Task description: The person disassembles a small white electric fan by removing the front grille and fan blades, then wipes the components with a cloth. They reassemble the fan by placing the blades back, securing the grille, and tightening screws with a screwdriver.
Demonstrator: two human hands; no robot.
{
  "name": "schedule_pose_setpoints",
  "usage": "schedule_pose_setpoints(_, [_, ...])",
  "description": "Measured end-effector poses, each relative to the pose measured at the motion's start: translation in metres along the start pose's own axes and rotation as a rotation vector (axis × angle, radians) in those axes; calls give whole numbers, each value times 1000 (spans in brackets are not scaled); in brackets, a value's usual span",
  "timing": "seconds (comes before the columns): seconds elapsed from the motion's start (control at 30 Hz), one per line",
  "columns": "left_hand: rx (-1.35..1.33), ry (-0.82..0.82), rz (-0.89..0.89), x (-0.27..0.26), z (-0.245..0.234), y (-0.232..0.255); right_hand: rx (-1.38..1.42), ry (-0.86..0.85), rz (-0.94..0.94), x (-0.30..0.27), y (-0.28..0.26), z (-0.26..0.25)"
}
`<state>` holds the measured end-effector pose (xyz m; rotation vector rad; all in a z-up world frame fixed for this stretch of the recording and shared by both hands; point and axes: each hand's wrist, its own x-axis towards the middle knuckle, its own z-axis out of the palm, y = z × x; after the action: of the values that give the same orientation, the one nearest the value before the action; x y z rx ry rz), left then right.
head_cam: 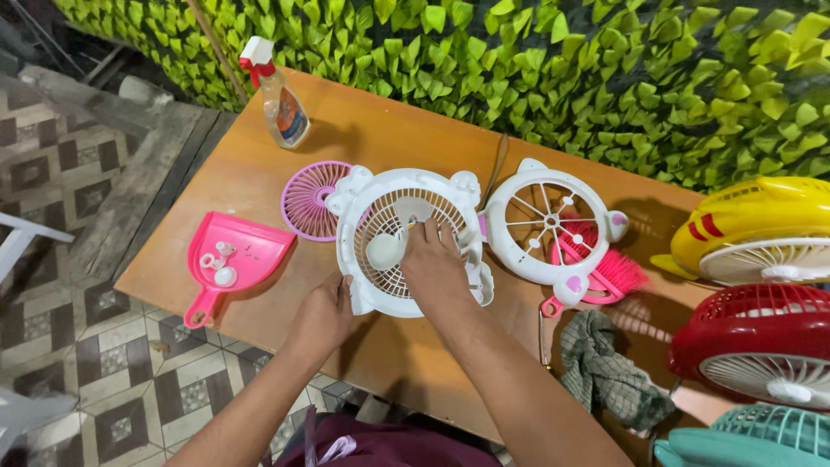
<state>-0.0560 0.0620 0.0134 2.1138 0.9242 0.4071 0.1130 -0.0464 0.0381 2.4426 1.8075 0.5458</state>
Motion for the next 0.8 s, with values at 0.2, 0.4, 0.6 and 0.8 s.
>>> schedule_pose_setpoints(0.2, [47, -10, -28, 4, -1, 1, -43, -49, -51, 8, 2, 10])
schedule_pose_setpoints(0.4, [62, 10, -43, 5, 3, 4, -25, -89, -67, 9, 7, 22])
schedule_pose_setpoints(0.6, [-14, 27, -79, 8, 0, 11, 314, -88, 196, 6, 4, -33])
schedule_pose_setpoints(0.8, [-61, 12, -19, -1, 4, 0, 1471, 444, 272, -71, 13, -107])
